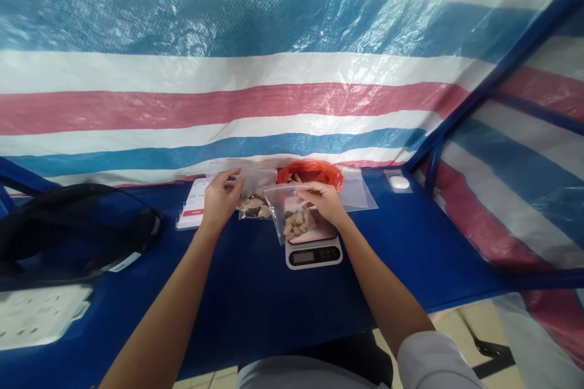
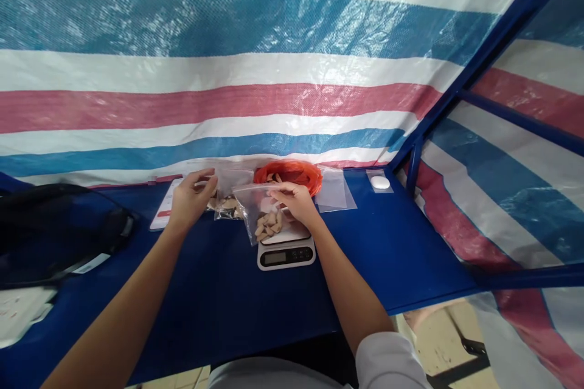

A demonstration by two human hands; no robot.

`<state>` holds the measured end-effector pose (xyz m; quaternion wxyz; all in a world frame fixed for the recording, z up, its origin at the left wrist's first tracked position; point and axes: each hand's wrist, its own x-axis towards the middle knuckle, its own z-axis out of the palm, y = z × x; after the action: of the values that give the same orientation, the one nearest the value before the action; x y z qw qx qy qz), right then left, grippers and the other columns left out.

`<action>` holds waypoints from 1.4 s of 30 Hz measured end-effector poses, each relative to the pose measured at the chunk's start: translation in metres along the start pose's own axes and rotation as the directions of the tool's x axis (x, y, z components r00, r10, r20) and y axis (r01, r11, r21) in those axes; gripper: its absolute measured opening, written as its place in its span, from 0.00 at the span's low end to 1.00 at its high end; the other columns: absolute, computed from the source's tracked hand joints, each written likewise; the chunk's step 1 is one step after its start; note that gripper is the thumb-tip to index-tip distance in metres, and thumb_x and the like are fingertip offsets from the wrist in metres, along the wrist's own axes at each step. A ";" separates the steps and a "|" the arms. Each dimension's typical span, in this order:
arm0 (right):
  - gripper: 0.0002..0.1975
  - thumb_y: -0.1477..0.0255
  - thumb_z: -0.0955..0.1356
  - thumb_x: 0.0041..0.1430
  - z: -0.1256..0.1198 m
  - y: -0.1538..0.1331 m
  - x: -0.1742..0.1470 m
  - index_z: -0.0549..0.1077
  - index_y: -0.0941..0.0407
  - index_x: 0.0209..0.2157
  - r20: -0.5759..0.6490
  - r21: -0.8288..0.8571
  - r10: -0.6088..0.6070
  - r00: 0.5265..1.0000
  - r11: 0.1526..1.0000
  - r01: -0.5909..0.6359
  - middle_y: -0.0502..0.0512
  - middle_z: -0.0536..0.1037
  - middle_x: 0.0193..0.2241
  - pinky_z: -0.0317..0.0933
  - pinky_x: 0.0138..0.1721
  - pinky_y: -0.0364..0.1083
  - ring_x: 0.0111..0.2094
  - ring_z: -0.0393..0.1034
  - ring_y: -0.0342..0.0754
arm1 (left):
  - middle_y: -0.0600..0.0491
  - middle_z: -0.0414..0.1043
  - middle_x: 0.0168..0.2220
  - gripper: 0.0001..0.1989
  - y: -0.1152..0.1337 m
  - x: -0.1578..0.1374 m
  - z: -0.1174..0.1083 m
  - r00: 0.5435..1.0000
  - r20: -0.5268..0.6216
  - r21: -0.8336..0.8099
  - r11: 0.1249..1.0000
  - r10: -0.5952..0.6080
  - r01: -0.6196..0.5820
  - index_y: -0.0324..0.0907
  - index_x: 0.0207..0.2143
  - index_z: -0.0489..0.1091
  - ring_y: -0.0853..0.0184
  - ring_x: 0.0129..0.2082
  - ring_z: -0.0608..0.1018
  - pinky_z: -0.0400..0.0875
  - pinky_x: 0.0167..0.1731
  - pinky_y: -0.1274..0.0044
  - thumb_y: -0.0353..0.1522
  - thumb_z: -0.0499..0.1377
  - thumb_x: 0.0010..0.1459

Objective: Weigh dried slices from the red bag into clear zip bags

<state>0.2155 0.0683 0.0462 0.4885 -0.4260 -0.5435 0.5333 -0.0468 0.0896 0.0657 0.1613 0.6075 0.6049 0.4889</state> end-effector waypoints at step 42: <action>0.09 0.75 0.68 0.60 0.070 -0.018 0.118 0.82 0.53 0.37 -0.108 -0.583 -0.162 0.981 0.809 0.070 0.52 0.85 0.41 0.67 0.53 0.49 0.47 0.78 0.51 | 0.52 0.73 0.31 0.13 -0.019 0.085 -0.028 0.958 0.004 -0.151 0.947 -0.286 0.283 0.40 0.38 0.72 0.60 0.28 0.81 0.79 0.37 0.62 0.29 0.65 0.46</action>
<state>0.1284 0.1713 0.0769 0.4084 -0.5592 -0.6655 0.2786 -0.0979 0.1580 0.0976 0.2699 0.4958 0.6490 0.5101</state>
